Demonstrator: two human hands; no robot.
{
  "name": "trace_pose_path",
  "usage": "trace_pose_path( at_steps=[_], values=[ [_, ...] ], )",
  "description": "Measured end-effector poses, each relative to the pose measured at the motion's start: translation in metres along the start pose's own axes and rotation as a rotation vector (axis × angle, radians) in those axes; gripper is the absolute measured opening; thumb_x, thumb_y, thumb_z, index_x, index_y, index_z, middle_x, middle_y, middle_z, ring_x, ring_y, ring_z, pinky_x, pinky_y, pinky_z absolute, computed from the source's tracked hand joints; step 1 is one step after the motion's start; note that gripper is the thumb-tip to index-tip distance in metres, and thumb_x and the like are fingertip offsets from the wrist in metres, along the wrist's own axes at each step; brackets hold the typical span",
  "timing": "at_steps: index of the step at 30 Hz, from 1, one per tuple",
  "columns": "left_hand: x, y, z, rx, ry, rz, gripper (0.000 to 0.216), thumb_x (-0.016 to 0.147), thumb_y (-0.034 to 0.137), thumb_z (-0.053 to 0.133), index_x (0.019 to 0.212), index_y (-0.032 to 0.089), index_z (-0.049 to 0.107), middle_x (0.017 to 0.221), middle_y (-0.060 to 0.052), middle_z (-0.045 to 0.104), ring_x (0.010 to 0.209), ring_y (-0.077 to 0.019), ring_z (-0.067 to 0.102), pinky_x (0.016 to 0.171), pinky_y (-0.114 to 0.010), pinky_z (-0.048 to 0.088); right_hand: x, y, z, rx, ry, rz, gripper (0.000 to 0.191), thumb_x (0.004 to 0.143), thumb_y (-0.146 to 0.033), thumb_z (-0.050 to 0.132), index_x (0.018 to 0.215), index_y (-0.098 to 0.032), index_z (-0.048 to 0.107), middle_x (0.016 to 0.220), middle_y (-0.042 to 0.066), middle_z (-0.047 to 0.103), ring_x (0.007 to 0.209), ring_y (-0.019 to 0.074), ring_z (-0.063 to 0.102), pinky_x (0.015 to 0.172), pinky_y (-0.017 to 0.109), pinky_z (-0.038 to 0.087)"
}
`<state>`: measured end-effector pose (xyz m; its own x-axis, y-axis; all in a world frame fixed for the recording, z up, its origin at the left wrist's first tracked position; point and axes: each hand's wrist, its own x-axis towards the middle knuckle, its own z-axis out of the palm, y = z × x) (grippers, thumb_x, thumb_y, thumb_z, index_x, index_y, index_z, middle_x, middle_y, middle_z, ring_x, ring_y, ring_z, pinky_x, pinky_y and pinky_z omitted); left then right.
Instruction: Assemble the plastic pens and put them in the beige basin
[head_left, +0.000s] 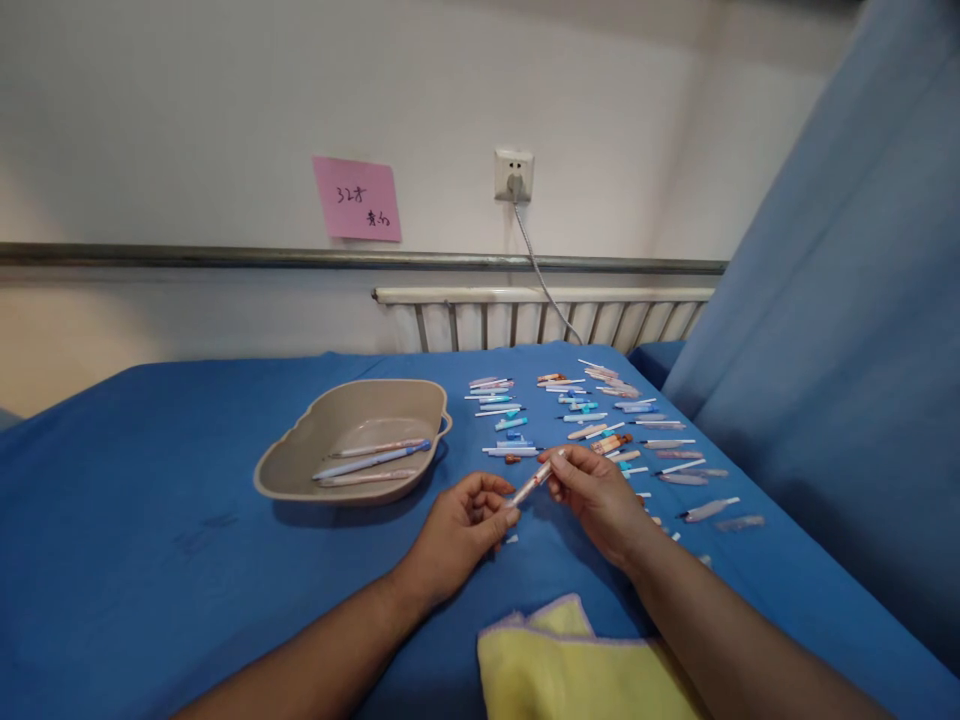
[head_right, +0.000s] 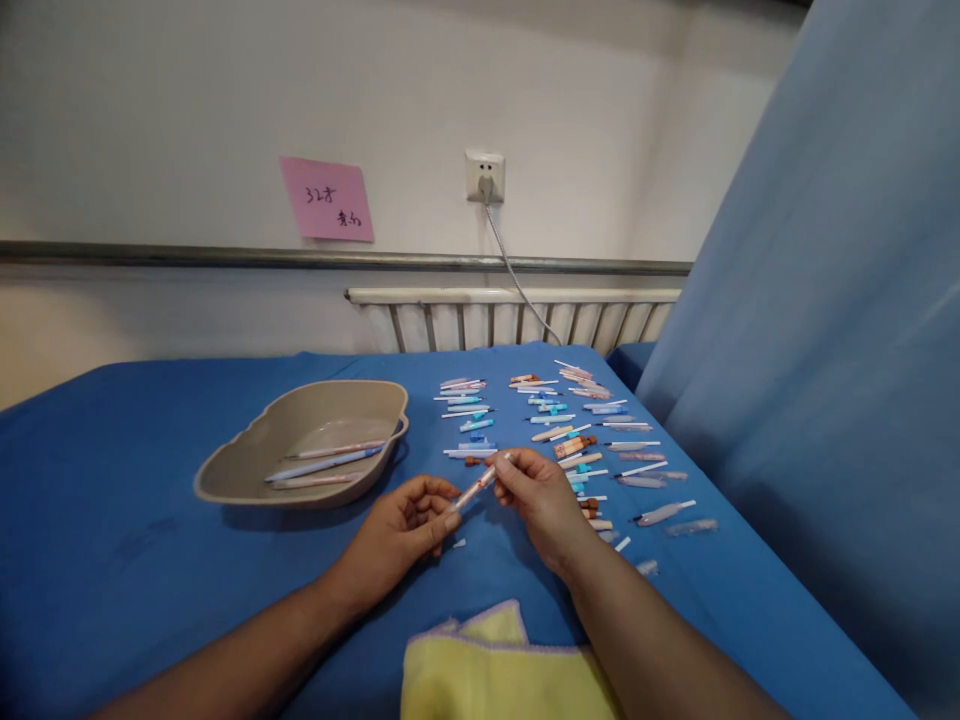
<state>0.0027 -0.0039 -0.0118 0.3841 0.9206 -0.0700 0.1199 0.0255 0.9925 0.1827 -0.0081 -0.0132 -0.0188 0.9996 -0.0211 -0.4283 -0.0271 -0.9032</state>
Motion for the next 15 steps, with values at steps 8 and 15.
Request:
trace_pose_path(
  at_steps=[8,15],
  values=[
    [-0.005,0.007,-0.005,0.355,0.227,0.213,0.018,0.069,0.033,0.067,0.077,0.017,0.062,0.066,0.001,0.06,0.061,-0.0131,0.053,0.057,-0.022,0.04,0.0,-0.007,-0.008,-0.194,-0.062,-0.062,0.023,0.07,-0.04,0.07,0.076,-0.018,0.065,0.06,-0.001,0.06,0.055,0.0111,0.05,0.056,0.024,0.037],
    [-0.005,0.012,-0.006,0.365,0.205,0.232,0.014,0.067,0.03,0.069,0.073,0.018,0.068,0.068,-0.001,0.067,0.064,-0.0162,0.058,0.061,-0.024,0.043,-0.012,-0.012,-0.006,-0.766,-0.251,-0.244,0.008,0.078,-0.029,0.06,0.077,-0.022,0.063,0.066,-0.001,0.06,0.061,0.0146,0.051,0.057,0.026,0.036]
  ],
)
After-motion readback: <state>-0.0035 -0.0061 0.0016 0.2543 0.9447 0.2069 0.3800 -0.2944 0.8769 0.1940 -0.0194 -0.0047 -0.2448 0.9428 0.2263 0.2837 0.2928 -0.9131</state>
